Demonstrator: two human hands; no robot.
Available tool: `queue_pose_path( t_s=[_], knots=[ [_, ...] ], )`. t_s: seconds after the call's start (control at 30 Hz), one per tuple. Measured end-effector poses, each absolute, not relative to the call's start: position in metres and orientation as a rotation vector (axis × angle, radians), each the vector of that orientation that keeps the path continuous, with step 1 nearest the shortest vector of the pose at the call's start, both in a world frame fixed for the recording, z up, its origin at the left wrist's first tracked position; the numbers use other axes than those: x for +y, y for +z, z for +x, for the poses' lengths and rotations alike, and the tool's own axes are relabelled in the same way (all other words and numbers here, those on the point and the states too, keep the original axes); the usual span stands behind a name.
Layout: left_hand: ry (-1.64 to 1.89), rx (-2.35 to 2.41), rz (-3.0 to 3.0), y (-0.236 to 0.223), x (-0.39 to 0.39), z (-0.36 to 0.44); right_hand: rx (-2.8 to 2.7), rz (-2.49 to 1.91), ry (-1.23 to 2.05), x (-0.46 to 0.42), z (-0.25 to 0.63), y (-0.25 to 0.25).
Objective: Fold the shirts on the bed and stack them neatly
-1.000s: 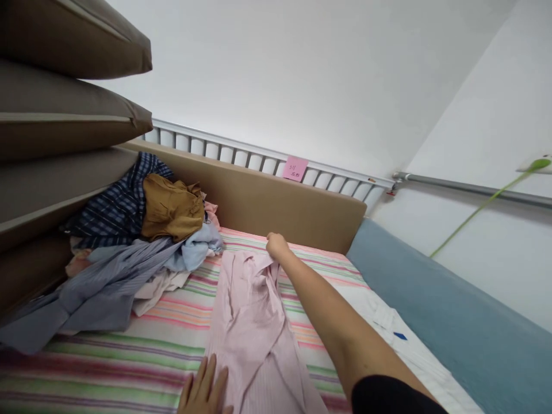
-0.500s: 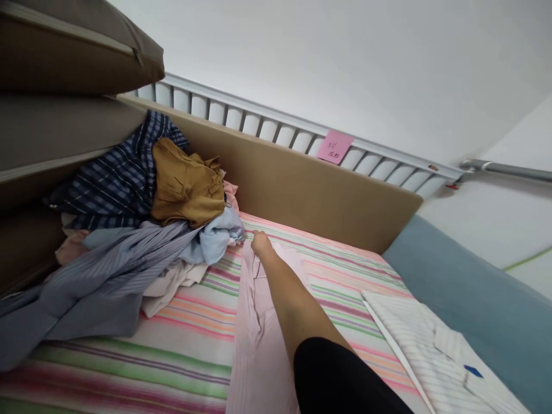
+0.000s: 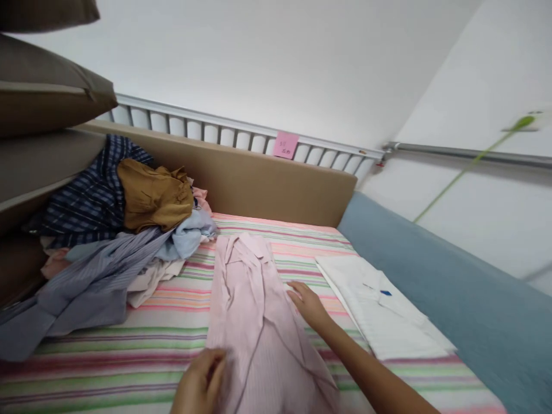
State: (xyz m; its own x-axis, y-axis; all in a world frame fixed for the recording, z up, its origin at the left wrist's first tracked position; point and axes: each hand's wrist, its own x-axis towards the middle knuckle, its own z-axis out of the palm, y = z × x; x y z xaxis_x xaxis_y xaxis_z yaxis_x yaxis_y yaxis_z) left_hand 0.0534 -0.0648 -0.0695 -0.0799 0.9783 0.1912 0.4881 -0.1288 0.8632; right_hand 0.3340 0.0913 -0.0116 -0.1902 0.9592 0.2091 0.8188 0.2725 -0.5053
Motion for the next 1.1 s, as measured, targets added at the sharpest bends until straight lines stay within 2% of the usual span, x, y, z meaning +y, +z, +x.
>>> queue_pose_path(
  t_s=[0.17, 0.27, 0.4, 0.5, 0.63, 0.87, 1.1],
  knots=[
    [1.304, 1.759, 1.628, -0.074, -0.069, 0.039, -1.645, -1.847, 0.720, -0.015, 0.424, -0.036],
    [1.280, 1.790, 1.738, -0.082, -0.086, 0.042, -1.408, -1.851, 0.949, -0.048, 0.426, -0.049],
    [1.168, 1.743, 1.843, -0.093, -0.115, 0.044, -1.296, -1.829, 1.067, -0.055, 0.409, -0.053],
    [1.191, 1.767, 1.674, -0.093, -0.118, 0.031, -1.170, -1.797, 1.232, -0.037, 0.404, -0.044],
    [1.288, 1.800, 1.304, -0.075, -0.084, 0.000, -1.086, -1.695, 1.337, 0.005, 0.404, -0.033],
    [1.134, 1.698, 0.793, -0.033, 0.031, -0.018, -0.969, -1.505, 1.519, 0.096, 0.387, -0.029],
    [0.982, 1.592, 0.683, -0.025, 0.163, -0.004, -0.945, -1.409, 1.574, 0.209, 0.350, -0.039]
  ],
)
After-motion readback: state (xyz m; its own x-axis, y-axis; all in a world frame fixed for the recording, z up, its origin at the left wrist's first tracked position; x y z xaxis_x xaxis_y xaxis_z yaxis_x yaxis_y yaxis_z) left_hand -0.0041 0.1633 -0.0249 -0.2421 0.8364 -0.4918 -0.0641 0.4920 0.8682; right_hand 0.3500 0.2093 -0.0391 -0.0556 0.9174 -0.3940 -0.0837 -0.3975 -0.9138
